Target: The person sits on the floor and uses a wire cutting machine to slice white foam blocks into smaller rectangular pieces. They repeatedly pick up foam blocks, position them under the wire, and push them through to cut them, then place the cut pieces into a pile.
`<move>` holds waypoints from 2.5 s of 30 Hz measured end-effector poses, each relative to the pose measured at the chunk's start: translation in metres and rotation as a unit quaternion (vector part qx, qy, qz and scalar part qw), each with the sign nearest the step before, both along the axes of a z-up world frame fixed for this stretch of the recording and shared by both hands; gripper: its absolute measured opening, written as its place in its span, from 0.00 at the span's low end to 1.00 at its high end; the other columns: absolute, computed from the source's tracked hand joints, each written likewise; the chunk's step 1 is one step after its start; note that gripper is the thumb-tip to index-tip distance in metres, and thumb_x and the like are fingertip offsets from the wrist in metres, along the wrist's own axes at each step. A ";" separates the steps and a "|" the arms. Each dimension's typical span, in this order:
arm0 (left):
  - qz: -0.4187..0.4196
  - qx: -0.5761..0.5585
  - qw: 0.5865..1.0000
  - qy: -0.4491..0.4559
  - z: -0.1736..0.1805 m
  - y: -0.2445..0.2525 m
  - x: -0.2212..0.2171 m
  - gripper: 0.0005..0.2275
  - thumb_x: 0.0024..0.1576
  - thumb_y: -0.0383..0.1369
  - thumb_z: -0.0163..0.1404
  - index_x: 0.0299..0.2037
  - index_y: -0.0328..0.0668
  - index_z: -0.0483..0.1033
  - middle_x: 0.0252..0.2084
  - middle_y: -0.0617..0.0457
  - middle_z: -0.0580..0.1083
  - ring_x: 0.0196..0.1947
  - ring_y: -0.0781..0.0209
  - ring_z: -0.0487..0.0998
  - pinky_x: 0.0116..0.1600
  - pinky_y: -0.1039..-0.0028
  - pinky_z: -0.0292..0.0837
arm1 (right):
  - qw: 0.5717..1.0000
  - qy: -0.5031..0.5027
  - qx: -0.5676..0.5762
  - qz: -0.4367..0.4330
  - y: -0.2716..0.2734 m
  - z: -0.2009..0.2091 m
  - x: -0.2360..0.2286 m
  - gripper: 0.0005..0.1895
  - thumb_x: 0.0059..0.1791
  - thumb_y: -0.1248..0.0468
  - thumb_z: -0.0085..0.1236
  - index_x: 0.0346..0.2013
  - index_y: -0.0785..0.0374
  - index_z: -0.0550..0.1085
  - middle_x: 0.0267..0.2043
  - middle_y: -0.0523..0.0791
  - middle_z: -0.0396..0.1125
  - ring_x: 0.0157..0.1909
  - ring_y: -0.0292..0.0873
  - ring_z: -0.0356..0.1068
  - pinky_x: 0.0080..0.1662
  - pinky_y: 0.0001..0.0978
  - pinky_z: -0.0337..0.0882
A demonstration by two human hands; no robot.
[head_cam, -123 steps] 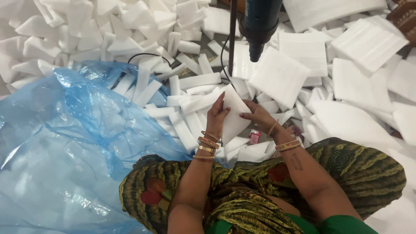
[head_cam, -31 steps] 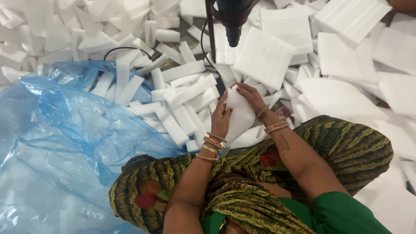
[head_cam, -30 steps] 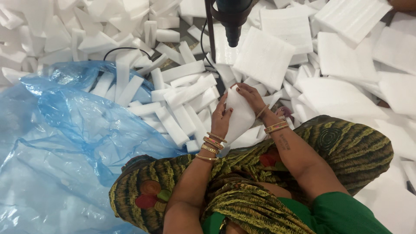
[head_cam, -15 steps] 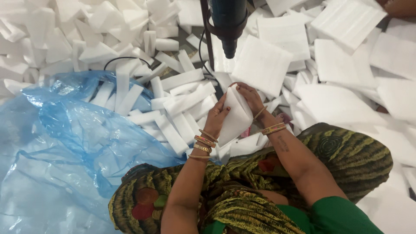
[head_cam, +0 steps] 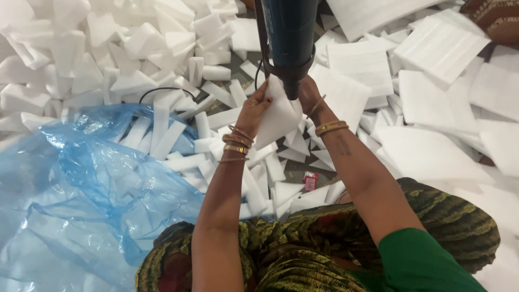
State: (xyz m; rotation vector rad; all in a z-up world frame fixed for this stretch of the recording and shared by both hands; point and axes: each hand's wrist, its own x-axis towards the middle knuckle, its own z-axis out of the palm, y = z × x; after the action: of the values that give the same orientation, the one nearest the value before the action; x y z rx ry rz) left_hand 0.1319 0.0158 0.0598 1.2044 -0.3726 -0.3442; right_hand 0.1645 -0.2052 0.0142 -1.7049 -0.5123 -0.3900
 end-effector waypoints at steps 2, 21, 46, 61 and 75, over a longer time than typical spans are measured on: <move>-0.003 -0.011 1.000 0.012 0.005 0.002 0.012 0.26 0.63 0.21 0.47 0.73 0.42 0.60 0.63 0.54 0.71 0.56 0.67 0.73 0.62 0.75 0.68 | 0.980 0.106 0.150 0.076 0.002 -0.002 0.014 0.13 0.61 0.59 0.48 0.51 0.67 0.72 0.43 0.45 0.69 0.44 0.39 0.68 0.45 0.34 0.71; 0.047 0.050 0.997 0.022 -0.061 -0.018 -0.157 0.27 0.61 0.20 0.46 0.73 0.42 0.61 0.67 0.49 0.69 0.57 0.67 0.71 0.61 0.77 0.68 | 0.926 0.292 0.205 0.127 0.025 0.001 -0.178 0.24 0.61 0.58 0.35 0.71 0.60 0.63 0.54 0.46 0.68 0.52 0.38 0.69 0.56 0.30 0.72; -0.035 0.229 0.965 -0.126 -0.049 -0.018 -0.203 0.27 0.63 0.24 0.47 0.74 0.49 0.59 0.59 0.40 0.75 0.53 0.61 0.75 0.61 0.73 0.68 | 0.929 0.318 0.160 0.101 0.025 0.002 -0.197 0.43 0.53 0.32 0.32 0.74 0.56 0.58 0.63 0.46 0.64 0.62 0.43 0.61 0.61 0.41 0.65; -0.072 0.088 0.993 -0.028 -0.036 0.010 -0.167 0.28 0.61 0.22 0.48 0.74 0.46 0.59 0.61 0.48 0.74 0.54 0.67 0.75 0.58 0.75 0.72 | 0.900 0.384 0.052 0.202 -0.022 0.008 -0.185 0.38 0.49 0.60 0.62 0.72 0.61 0.62 0.54 0.47 0.69 0.47 0.41 0.66 0.44 0.34 0.68; -0.033 0.216 0.972 -0.087 -0.056 0.025 -0.154 0.25 0.60 0.29 0.56 0.70 0.44 0.67 0.57 0.43 0.78 0.52 0.61 0.78 0.57 0.71 0.74 | 0.913 0.361 0.150 0.115 -0.035 -0.012 -0.169 0.32 0.46 0.69 0.63 0.65 0.67 0.65 0.47 0.47 0.73 0.45 0.41 0.74 0.43 0.35 0.76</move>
State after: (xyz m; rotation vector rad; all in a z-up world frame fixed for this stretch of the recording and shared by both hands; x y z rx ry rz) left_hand -0.0216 0.0411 0.0040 1.6583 -0.5073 -0.3914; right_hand -0.0042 -0.2404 0.0020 -1.3426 -0.0891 0.3253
